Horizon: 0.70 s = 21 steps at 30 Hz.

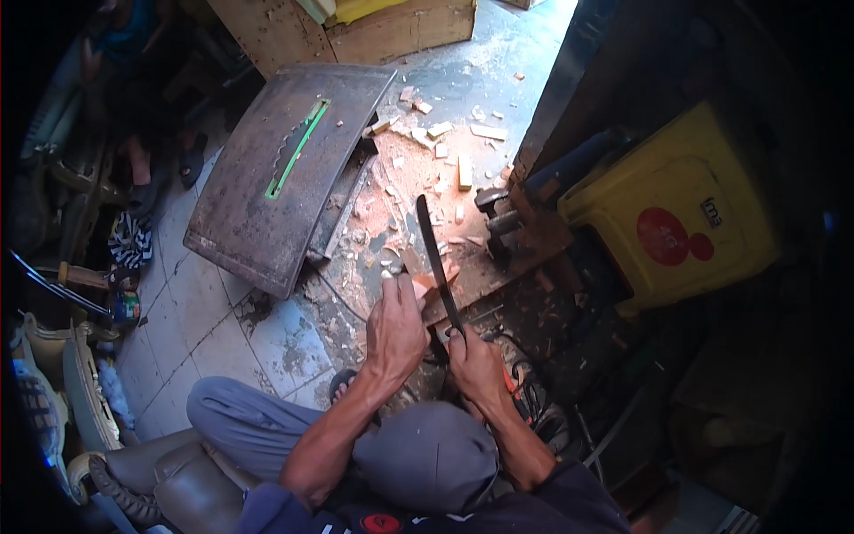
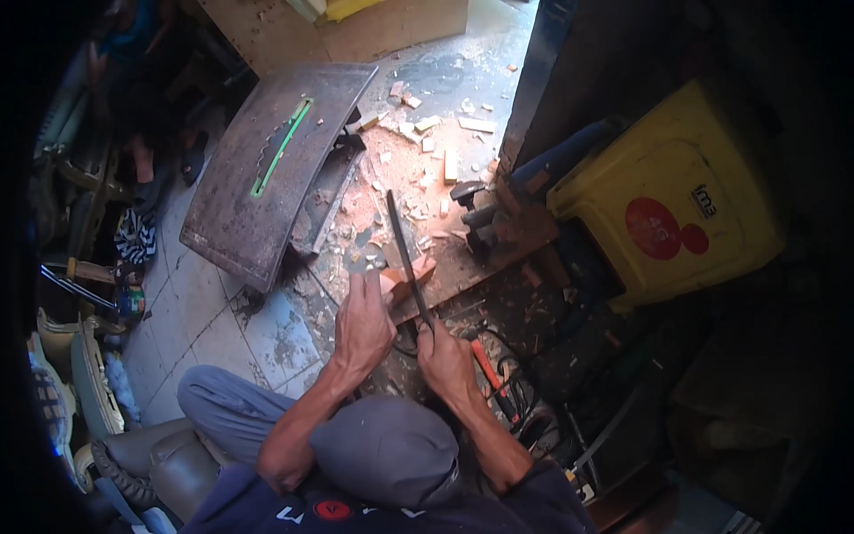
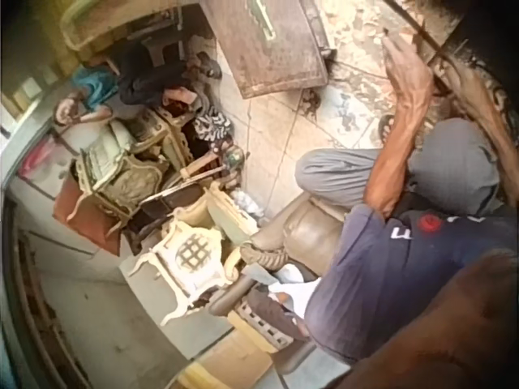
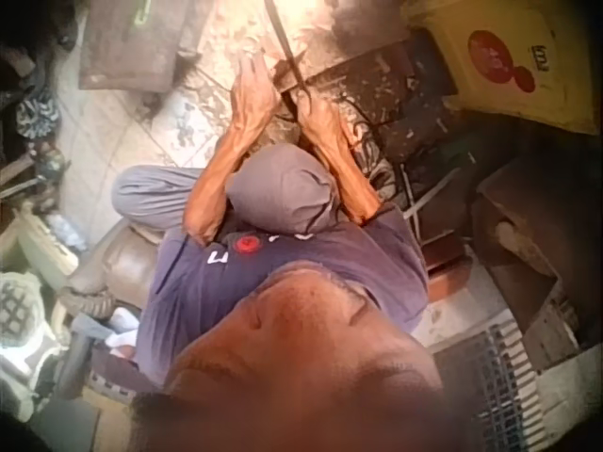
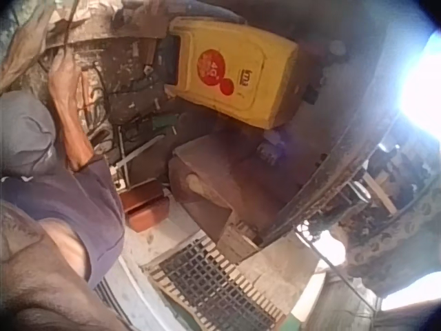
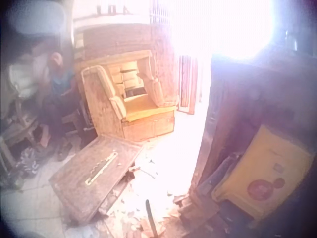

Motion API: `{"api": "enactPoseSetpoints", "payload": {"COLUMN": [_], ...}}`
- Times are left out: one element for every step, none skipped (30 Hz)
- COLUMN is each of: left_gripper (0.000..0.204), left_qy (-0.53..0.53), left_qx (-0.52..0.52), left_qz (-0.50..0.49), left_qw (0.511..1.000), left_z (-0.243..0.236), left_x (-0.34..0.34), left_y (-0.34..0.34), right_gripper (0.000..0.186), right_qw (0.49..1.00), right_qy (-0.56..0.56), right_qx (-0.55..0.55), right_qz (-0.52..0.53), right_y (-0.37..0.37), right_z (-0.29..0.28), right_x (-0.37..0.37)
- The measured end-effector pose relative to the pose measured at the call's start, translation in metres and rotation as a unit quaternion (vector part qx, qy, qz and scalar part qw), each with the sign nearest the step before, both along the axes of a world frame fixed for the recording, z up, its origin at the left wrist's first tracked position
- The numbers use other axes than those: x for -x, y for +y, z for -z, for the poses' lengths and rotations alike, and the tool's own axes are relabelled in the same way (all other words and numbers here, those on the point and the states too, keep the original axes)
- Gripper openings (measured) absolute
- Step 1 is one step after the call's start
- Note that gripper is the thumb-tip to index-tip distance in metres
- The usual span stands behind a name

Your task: The person shaves a small curved piece of wood using a large knife, holding the wood with one hand and striking it repeatedly with the blade.

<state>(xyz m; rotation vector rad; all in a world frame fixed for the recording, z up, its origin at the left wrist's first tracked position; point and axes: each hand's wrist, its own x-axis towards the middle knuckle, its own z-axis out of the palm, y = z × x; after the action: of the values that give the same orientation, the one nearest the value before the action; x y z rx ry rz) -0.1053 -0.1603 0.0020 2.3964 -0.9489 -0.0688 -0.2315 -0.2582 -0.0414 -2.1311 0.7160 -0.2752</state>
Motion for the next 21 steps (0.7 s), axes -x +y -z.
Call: {"api": "enactPoseSetpoints", "payload": {"left_gripper": [0.024, 0.025, 0.026, 0.027, 0.028, 0.028, 0.028, 0.028, 0.027, 0.029, 0.03, 0.031, 0.031, 0.031, 0.03, 0.03, 0.029, 0.03, 0.031, 0.031, 0.031], "left_qy": [-0.007, 0.007, 0.02, 0.021, 0.02, 0.028, 0.027, 0.023, 0.005, -0.01, -0.005, 0.0, 0.005, 0.02, 0.035, 0.049, -0.012, -0.026, -0.026, -0.026, -0.028], "left_qx": [-0.005, -0.028, -0.04, -0.032, -0.015, -0.015, -0.017, -0.029, -0.037, -0.044, -0.048, -0.052, -0.033, -0.026, -0.02, -0.017, -0.055, -0.052, -0.045, -0.038, -0.031], "left_qz": [-0.014, -0.021, -0.026, -0.015, -0.001, -0.004, -0.012, -0.026, -0.02, -0.025, -0.025, -0.025, -0.016, -0.023, -0.03, -0.038, -0.015, -0.015, -0.01, -0.005, -0.003], "left_qw": [1.0, 0.999, 0.999, 0.999, 1.0, 0.999, 0.999, 0.999, 0.999, 0.999, 0.999, 0.998, 0.999, 0.999, 0.999, 0.998, 0.998, 0.998, 0.999, 0.999, 0.999], "left_z": [0.0, -0.004, -0.009, -0.013, -0.013, -0.012, -0.009, -0.009, -0.012, -0.016, -0.014, -0.011, -0.012, -0.01, -0.006, -0.004, -0.008, -0.012, -0.013, -0.012, -0.008], "left_x": [-0.004, 0.001, 0.0, -0.004, -0.001, 0.003, 0.001, -0.002, -0.004, -0.013, -0.012, -0.007, -0.004, 0.0, 0.004, 0.001, -0.001, -0.009, -0.011, -0.009, -0.003], "left_y": [0.009, 0.02, 0.021, 0.005, -0.005, -0.009, -0.01, -0.002, 0.007, 0.014, 0.012, 0.014, 0.005, 0.002, -0.002, 0.001, 0.007, 0.008, 0.002, -0.001, 0.0], "right_gripper": [0.028, 0.027, 0.025, 0.025, 0.025, 0.025, 0.026, 0.026, 0.027, 0.027, 0.026, 0.026, 0.026, 0.027, 0.027, 0.027, 0.028, 0.029, 0.03, 0.031, 0.031], "right_qw": [0.996, 0.99, 0.98, 0.986, 0.99, 0.992, 0.995, 0.999, 0.997, 0.99, 0.972, 0.972, 0.971, 0.985, 0.996, 1.0, 0.996, 0.998, 0.989, 0.97, 0.979], "right_qy": [-0.085, -0.142, -0.161, -0.144, -0.127, -0.112, 0.1, 0.019, -0.062, -0.133, -0.172, -0.176, -0.184, -0.157, -0.081, -0.005, 0.071, -0.039, -0.134, -0.228, -0.177], "right_qx": [0.006, 0.004, -0.089, -0.048, -0.011, 0.019, -0.024, -0.03, -0.036, -0.046, -0.132, -0.124, -0.102, 0.001, -0.008, -0.022, -0.042, -0.045, -0.042, -0.039, -0.05], "right_qz": [0.003, 0.01, 0.075, 0.069, 0.066, 0.056, -0.008, 0.004, 0.017, 0.028, 0.086, 0.095, 0.11, 0.069, 0.042, 0.015, -0.018, 0.011, 0.045, 0.079, 0.088], "right_y": [-0.003, 0.003, 0.01, 0.008, 0.009, 0.01, 0.005, 0.007, 0.007, 0.013, 0.018, 0.023, 0.018, 0.015, 0.009, 0.007, 0.009, 0.01, 0.003, 0.0, 0.014], "right_z": [-0.027, -0.055, -0.074, -0.059, -0.025, 0.001, 0.01, -0.003, -0.02, -0.037, -0.045, -0.033, -0.025, -0.01, -0.002, -0.007, -0.016, -0.029, -0.056, -0.068, -0.034], "right_x": [-0.013, -0.004, 0.002, 0.006, 0.014, 0.018, 0.012, 0.003, -0.001, -0.002, 0.008, 0.013, 0.017, 0.012, 0.016, 0.01, 0.002, -0.004, -0.003, -0.001, 0.01]}}
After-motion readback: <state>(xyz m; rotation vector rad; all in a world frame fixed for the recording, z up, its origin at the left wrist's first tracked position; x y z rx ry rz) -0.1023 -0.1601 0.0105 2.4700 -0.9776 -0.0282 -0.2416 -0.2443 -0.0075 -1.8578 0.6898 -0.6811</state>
